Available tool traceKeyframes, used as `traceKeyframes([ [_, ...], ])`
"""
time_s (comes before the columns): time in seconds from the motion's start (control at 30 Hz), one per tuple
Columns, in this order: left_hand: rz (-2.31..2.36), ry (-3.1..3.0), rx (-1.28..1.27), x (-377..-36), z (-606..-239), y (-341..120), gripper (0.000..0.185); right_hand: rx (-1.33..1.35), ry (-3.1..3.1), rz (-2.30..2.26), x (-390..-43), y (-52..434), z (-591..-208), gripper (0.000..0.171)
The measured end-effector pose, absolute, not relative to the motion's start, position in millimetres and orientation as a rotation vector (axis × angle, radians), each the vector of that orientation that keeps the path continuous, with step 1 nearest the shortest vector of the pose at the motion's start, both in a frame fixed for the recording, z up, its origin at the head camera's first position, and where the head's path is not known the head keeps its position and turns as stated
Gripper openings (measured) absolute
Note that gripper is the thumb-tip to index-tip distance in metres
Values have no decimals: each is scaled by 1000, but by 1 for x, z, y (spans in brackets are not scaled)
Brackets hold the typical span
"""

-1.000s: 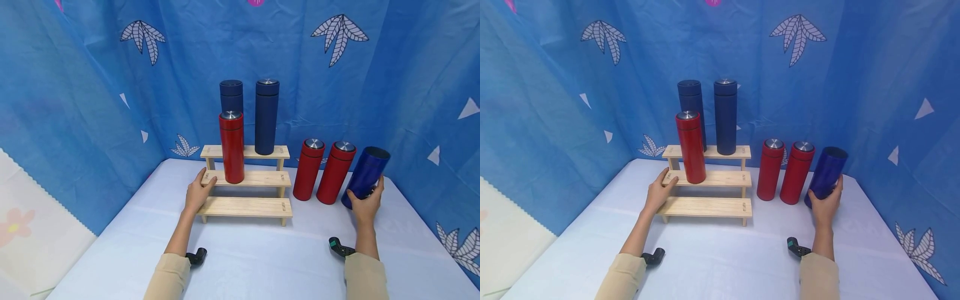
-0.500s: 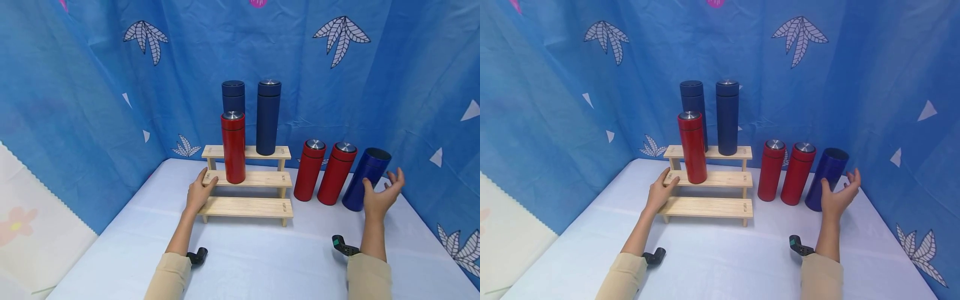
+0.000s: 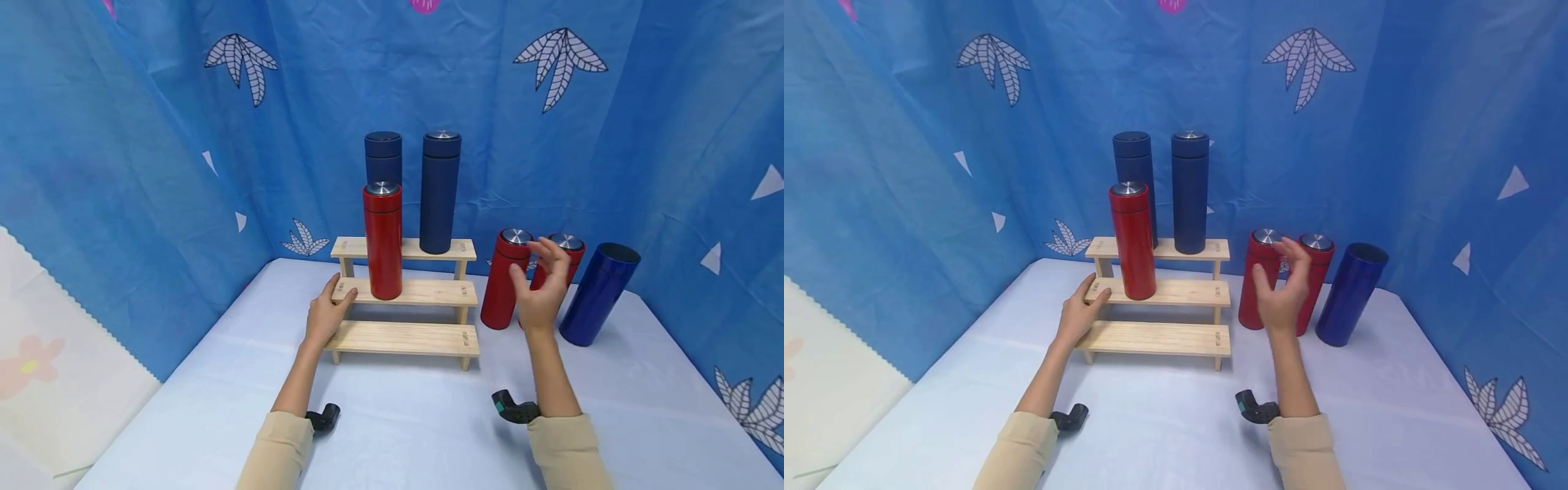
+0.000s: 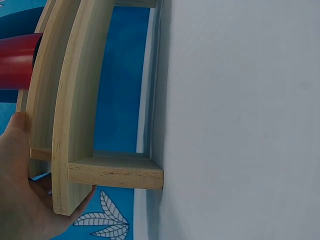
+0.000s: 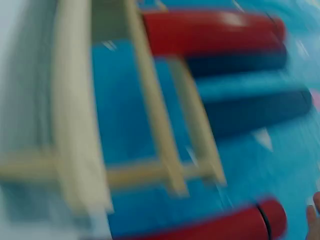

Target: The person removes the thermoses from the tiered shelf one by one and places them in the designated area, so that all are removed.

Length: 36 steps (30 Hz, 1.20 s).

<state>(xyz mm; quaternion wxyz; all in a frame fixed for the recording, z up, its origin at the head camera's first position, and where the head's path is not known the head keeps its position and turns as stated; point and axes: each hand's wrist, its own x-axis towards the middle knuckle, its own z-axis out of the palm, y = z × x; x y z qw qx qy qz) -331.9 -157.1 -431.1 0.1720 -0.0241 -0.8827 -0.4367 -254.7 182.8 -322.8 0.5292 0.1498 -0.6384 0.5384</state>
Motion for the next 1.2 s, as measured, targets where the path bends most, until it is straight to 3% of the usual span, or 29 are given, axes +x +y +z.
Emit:
traceKeyframes([
  [0.33,-1249,-2515,-76,-331,-431,-155,80,731,-1951,1361,-291,106,-351,57],
  [0.7,-1233,-2505,-72,-330,-431,-158,80,807,-1984,1487,-329,60,-344,95],
  [1.2,-1231,-2502,-85,-331,-432,-157,77,824,-2024,1463,-334,45,-358,100],
])
